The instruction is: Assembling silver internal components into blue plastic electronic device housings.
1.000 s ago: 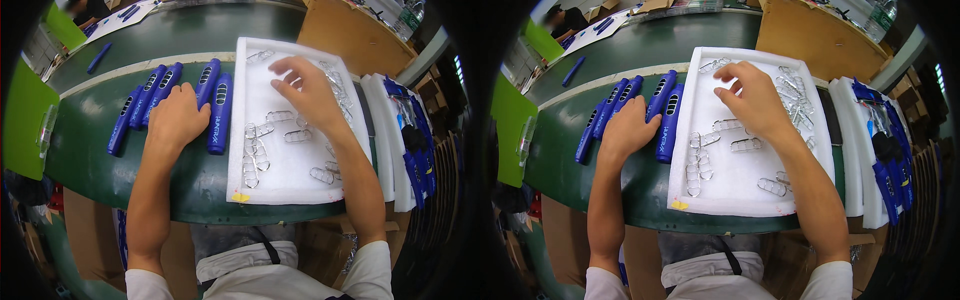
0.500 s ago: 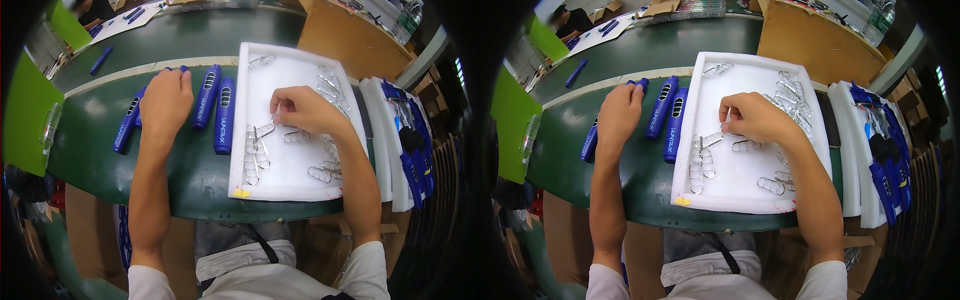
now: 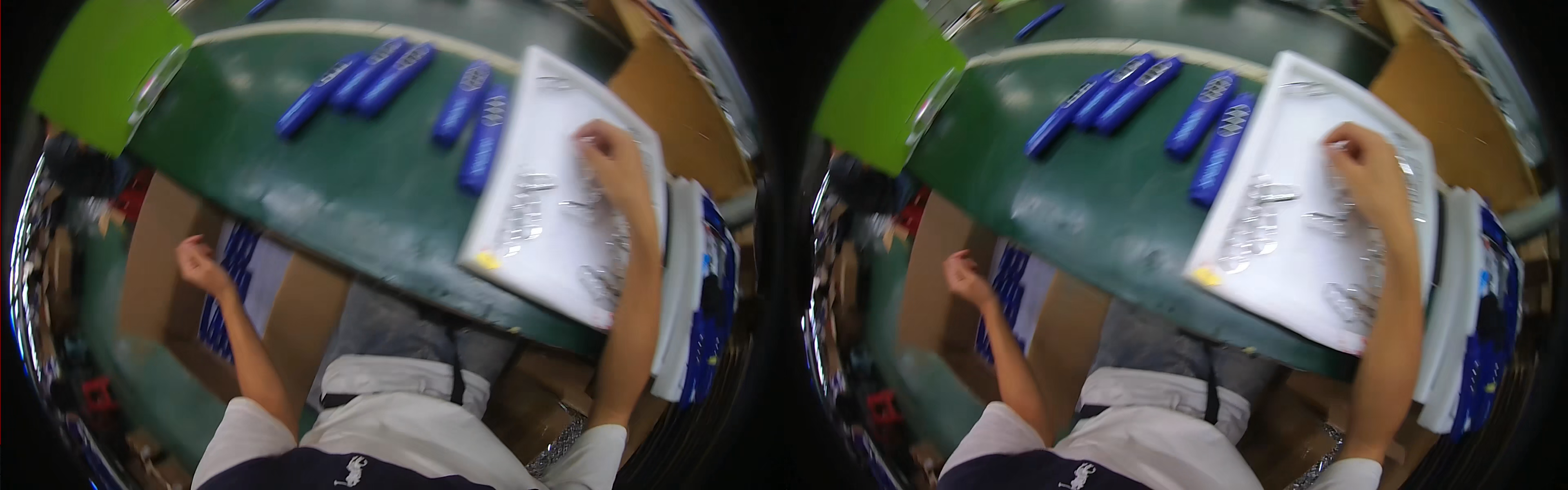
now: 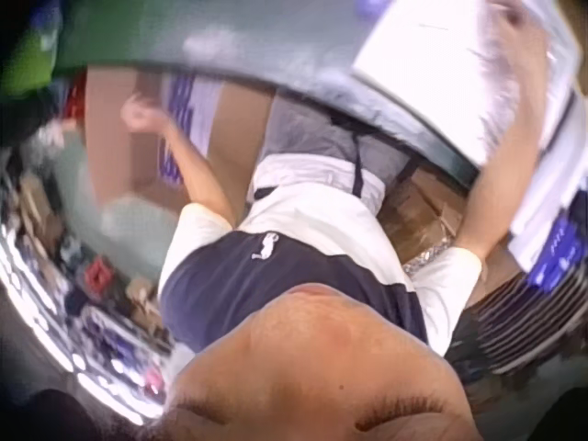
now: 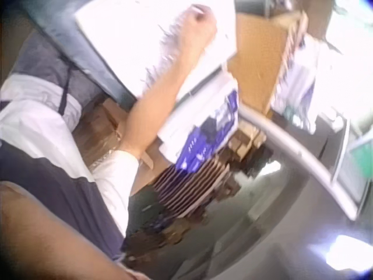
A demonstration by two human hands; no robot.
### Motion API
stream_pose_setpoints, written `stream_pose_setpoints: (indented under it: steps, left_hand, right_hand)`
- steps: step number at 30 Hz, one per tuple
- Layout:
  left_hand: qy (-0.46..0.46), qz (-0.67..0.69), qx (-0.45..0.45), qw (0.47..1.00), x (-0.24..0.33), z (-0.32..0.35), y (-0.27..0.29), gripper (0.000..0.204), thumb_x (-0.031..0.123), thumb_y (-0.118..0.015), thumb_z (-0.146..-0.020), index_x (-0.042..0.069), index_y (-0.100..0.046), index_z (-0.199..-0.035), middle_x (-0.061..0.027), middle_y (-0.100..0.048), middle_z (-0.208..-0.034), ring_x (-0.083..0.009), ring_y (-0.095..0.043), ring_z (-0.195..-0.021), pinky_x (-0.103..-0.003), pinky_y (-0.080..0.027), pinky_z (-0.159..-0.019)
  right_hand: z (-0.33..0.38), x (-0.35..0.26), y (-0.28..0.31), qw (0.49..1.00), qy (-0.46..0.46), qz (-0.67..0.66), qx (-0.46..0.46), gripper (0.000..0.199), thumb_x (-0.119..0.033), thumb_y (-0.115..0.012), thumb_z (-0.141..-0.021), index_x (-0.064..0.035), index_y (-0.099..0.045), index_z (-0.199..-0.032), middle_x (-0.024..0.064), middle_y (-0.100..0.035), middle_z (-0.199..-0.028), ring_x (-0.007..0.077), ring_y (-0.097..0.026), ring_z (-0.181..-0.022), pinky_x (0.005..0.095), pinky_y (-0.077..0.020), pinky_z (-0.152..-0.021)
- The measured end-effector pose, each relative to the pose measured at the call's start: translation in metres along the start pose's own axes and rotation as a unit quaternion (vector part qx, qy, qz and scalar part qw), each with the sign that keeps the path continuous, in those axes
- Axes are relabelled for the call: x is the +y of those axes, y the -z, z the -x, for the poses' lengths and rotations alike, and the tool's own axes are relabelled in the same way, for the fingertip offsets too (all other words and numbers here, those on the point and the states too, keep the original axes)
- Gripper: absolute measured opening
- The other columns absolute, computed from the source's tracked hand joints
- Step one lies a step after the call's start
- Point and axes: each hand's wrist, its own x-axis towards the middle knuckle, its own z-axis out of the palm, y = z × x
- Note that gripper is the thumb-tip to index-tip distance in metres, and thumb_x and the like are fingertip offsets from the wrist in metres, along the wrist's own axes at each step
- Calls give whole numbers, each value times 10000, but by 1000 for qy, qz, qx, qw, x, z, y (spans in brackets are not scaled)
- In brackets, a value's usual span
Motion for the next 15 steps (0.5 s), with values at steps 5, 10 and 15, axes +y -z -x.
stream_pose_setpoints:
  steps: [5,10,15]
  left_hand:
    - [310,-262,-397,823,-232,95,155,236,187,-624,-913,12,-692,-1056,-153,-714,-896,-333,-690,-936,-414,-535,-841]
    - [384,-370,-444,720,-295,144,207,581,228,-680,-854,151,-533,-1410,-295,-599,-1281,-386,-693,-936,-438,-568,-898]
    - [499,-307,-400,705,-310,132,178,744,185,-640,-864,173,-322,-1537,-277,-620,-1221,-374,-679,-921,-563,-584,-672]
  right_hand:
    - [-9,4,-8,998,-14,-48,-27,74,-107,-657,-941,-32,-656,-937,-38,-506,-707,44,-434,-631,220,-349,-561]
    - [-9,6,-10,997,-61,-28,-39,151,-169,-648,-979,-24,-639,-938,-59,-482,-724,21,-408,-643,202,-301,-552]
    - [-10,12,-10,998,-32,-1,-57,151,-167,-635,-988,-24,-639,-941,-60,-477,-710,21,-393,-618,209,-287,-537]
